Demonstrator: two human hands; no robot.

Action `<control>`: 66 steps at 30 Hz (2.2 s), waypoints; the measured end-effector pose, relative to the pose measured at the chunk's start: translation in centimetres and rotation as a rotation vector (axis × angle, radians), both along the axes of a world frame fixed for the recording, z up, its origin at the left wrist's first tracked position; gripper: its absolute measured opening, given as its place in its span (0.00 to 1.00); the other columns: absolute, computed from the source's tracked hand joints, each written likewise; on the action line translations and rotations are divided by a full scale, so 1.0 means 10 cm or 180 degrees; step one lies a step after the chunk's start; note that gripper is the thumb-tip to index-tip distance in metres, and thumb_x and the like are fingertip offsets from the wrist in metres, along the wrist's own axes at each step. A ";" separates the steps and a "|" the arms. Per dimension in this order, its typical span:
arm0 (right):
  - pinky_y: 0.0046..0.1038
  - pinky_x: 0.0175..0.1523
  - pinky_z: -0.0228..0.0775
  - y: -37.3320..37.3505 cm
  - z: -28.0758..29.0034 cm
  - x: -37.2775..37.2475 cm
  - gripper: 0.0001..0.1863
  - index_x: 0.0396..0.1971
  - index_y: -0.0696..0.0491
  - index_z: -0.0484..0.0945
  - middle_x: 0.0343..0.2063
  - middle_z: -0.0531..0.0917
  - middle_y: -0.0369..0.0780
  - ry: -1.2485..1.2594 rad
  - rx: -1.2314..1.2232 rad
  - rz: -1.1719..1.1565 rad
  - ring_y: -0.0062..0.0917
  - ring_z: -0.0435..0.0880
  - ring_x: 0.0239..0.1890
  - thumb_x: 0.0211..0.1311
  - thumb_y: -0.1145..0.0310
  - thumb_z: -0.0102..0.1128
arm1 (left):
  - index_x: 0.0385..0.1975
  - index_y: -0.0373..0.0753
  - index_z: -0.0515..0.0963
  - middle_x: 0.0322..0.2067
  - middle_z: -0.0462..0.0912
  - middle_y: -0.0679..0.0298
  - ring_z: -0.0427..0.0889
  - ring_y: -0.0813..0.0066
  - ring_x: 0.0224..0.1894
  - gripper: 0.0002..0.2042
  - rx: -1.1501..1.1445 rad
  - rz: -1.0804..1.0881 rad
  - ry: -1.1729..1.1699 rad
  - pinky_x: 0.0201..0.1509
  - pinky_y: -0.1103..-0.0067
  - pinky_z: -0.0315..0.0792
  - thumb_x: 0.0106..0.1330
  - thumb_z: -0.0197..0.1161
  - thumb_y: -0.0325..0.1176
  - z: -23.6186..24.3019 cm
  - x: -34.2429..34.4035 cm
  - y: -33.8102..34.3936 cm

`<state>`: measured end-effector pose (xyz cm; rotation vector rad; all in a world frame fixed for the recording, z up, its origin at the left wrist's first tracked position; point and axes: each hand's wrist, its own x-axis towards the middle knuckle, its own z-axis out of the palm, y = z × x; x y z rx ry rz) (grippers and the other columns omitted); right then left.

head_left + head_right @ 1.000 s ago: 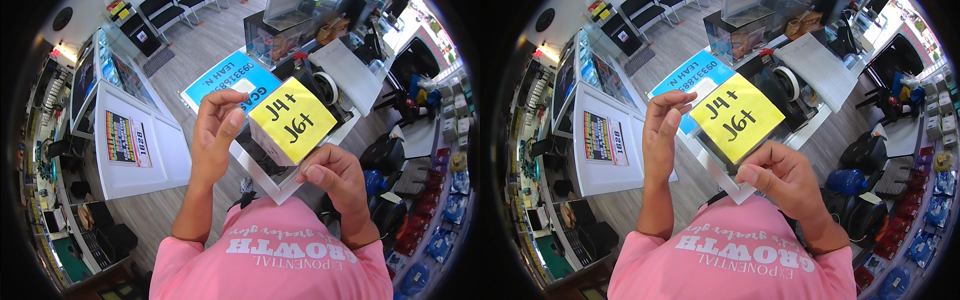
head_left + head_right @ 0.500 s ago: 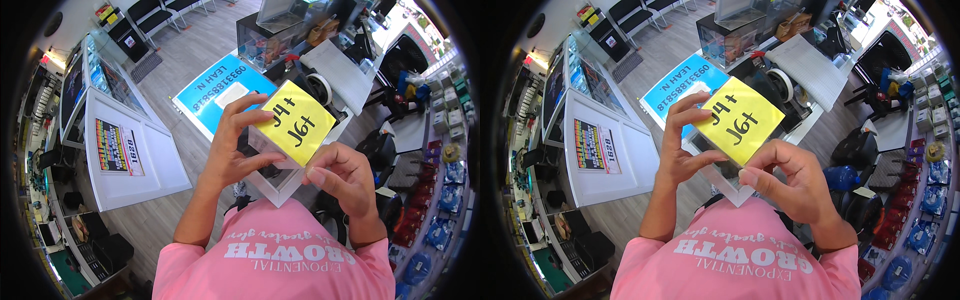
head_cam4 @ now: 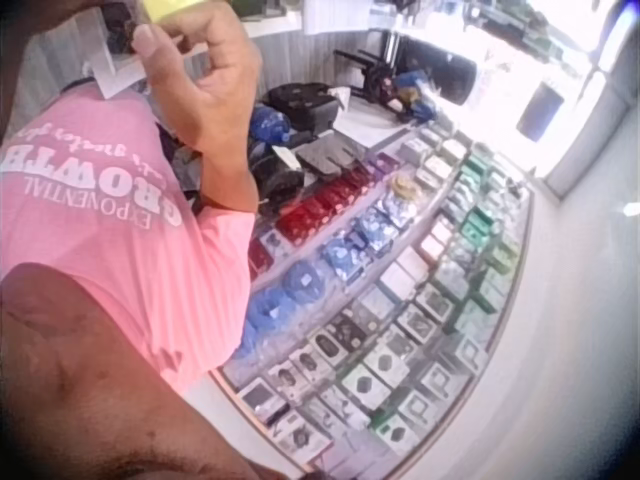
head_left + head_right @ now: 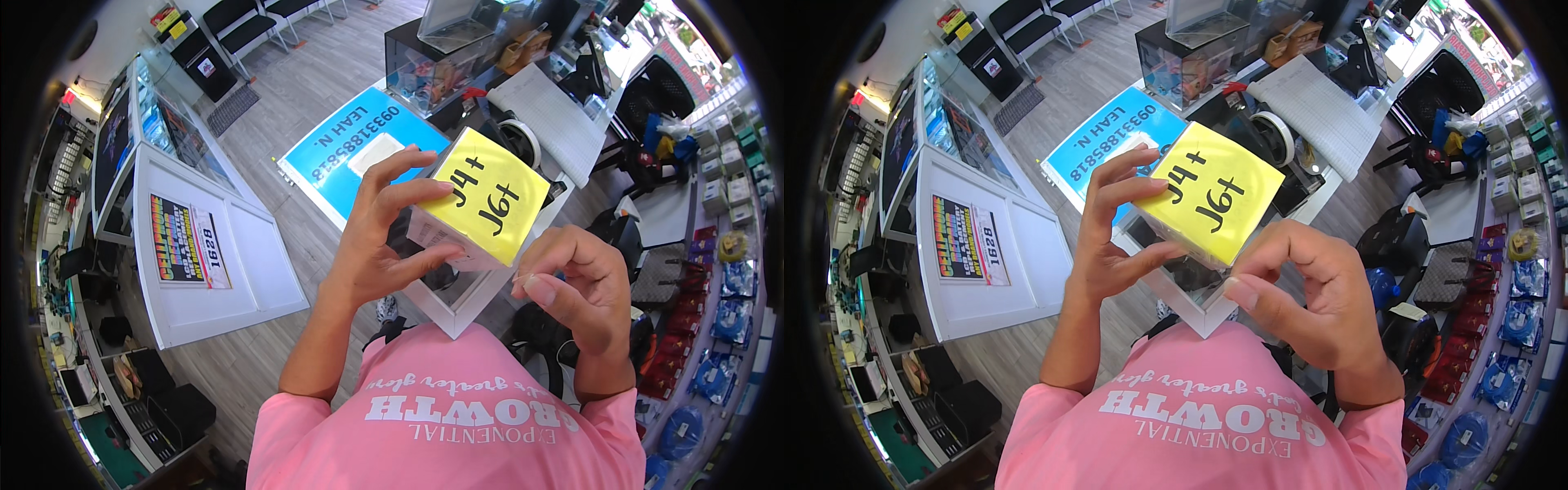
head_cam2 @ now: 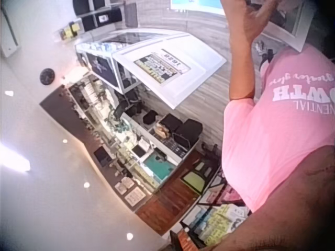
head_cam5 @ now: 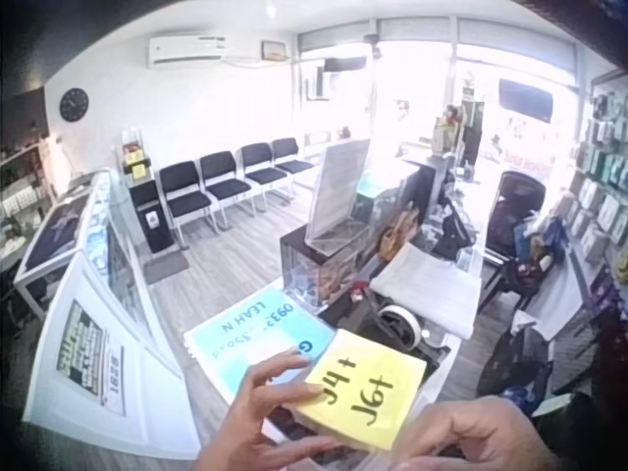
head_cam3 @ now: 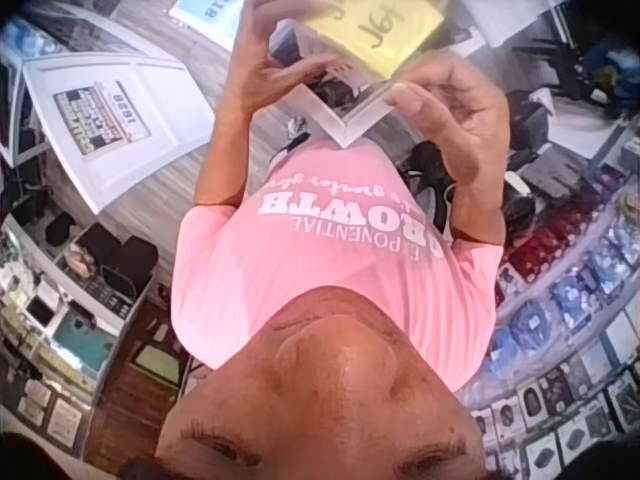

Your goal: The person retrieves a small white box from a shelf, removes a yellow sticky note, and walks to a counter. They place the box on the counter, then repeatedly peel, fold, and reapply the sticky note to the box while inspecting it. Finally, they return the box to the shelf.

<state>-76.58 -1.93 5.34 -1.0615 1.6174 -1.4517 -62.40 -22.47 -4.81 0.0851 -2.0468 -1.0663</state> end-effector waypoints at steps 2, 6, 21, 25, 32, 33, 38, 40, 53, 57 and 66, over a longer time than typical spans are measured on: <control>0.22 0.43 0.67 0.00 0.00 0.00 0.09 0.31 0.57 0.82 0.31 0.83 0.37 -0.0028 0.0023 0.0013 0.17 0.77 0.34 0.61 0.67 0.71 | 0.57 0.51 0.77 0.65 0.71 0.57 0.66 0.51 0.71 0.35 -0.0049 0.0038 -0.0065 0.71 0.59 0.66 0.46 0.85 0.39 0.01 0.01 -0.02; 0.23 0.44 0.68 -0.05 0.08 0.01 0.09 0.30 0.57 0.80 0.32 0.84 0.38 0.0259 -0.0132 0.0242 0.19 0.78 0.35 0.61 0.68 0.70 | 0.57 0.51 0.78 0.64 0.70 0.56 0.64 0.50 0.71 0.34 0.0161 -0.0041 -0.0167 0.72 0.59 0.64 0.45 0.85 0.41 0.05 0.04 -0.01; 0.25 0.52 0.71 -0.42 0.12 0.06 0.08 0.30 0.59 0.75 0.42 0.83 0.45 -0.0289 -0.0634 0.0427 0.21 0.80 0.44 0.67 0.74 0.65 | 0.54 0.49 0.79 0.64 0.72 0.62 0.67 0.57 0.69 0.30 0.0494 -0.0129 0.0046 0.72 0.64 0.63 0.48 0.83 0.35 -0.03 -0.03 0.01; 0.28 0.55 0.72 -0.43 0.12 0.10 0.08 0.29 0.59 0.74 0.42 0.83 0.47 -0.0563 -0.0666 0.0331 0.23 0.82 0.46 0.67 0.75 0.63 | 0.53 0.49 0.79 0.64 0.72 0.62 0.68 0.57 0.68 0.29 0.0397 -0.0079 0.0091 0.70 0.64 0.64 0.48 0.83 0.37 -0.03 -0.04 0.01; 0.33 0.58 0.73 -0.41 0.10 0.15 0.06 0.28 0.58 0.74 0.39 0.81 0.46 -0.0110 -0.0904 0.0392 0.33 0.84 0.49 0.65 0.77 0.61 | 0.52 0.50 0.79 0.63 0.72 0.62 0.68 0.57 0.68 0.29 0.0220 -0.0071 0.0130 0.70 0.63 0.64 0.48 0.83 0.37 -0.02 -0.06 -0.03; 0.33 0.58 0.73 -0.42 0.10 0.16 0.06 0.28 0.58 0.74 0.39 0.81 0.46 -0.0115 -0.0901 0.0378 0.33 0.84 0.50 0.65 0.77 0.61 | 0.52 0.50 0.79 0.63 0.72 0.62 0.68 0.57 0.68 0.29 0.0217 -0.0074 0.0143 0.70 0.63 0.63 0.48 0.84 0.37 -0.02 -0.06 -0.03; 0.36 0.57 0.76 -0.45 0.08 0.17 0.09 0.27 0.57 0.72 0.37 0.81 0.46 -0.0190 -0.1022 0.0323 0.36 0.86 0.48 0.66 0.74 0.61 | 0.52 0.50 0.78 0.63 0.72 0.61 0.68 0.56 0.68 0.30 0.0211 -0.0064 0.0163 0.70 0.63 0.63 0.48 0.83 0.37 -0.03 -0.07 -0.03; 0.39 0.57 0.77 -0.46 0.13 0.15 0.10 0.28 0.55 0.69 0.35 0.80 0.47 -0.0215 -0.1097 0.0271 0.39 0.87 0.45 0.66 0.68 0.59 | 0.53 0.49 0.78 0.63 0.72 0.60 0.67 0.56 0.69 0.30 0.0224 -0.0098 0.0167 0.70 0.63 0.63 0.48 0.84 0.36 -0.04 -0.07 -0.03; 0.45 0.56 0.79 -0.43 0.16 0.07 0.12 0.27 0.54 0.70 0.33 0.82 0.47 -0.0311 -0.1364 0.0157 0.37 0.87 0.40 0.67 0.66 0.60 | 0.42 0.44 0.83 0.58 0.76 0.61 0.60 0.54 0.74 0.23 0.1242 -0.0131 -0.0018 0.74 0.58 0.54 0.66 0.65 0.60 0.23 0.27 -0.06; 0.45 0.56 0.79 -0.39 0.18 0.08 0.12 0.27 0.54 0.69 0.33 0.82 0.47 -0.0331 -0.1365 0.0140 0.38 0.88 0.41 0.67 0.66 0.61 | 0.36 0.43 0.84 0.55 0.79 0.64 0.57 0.56 0.76 0.18 0.1489 0.0026 -0.0267 0.76 0.58 0.51 0.67 0.67 0.53 0.43 0.26 -0.02; 0.41 0.57 0.78 -0.26 0.08 0.09 0.11 0.27 0.54 0.68 0.34 0.80 0.47 -0.0376 -0.1275 0.0038 0.40 0.88 0.44 0.66 0.67 0.58 | 0.34 0.42 0.83 0.53 0.80 0.65 0.59 0.55 0.74 0.09 0.1398 0.0092 -0.0392 0.74 0.59 0.51 0.65 0.72 0.40 0.48 0.22 -0.03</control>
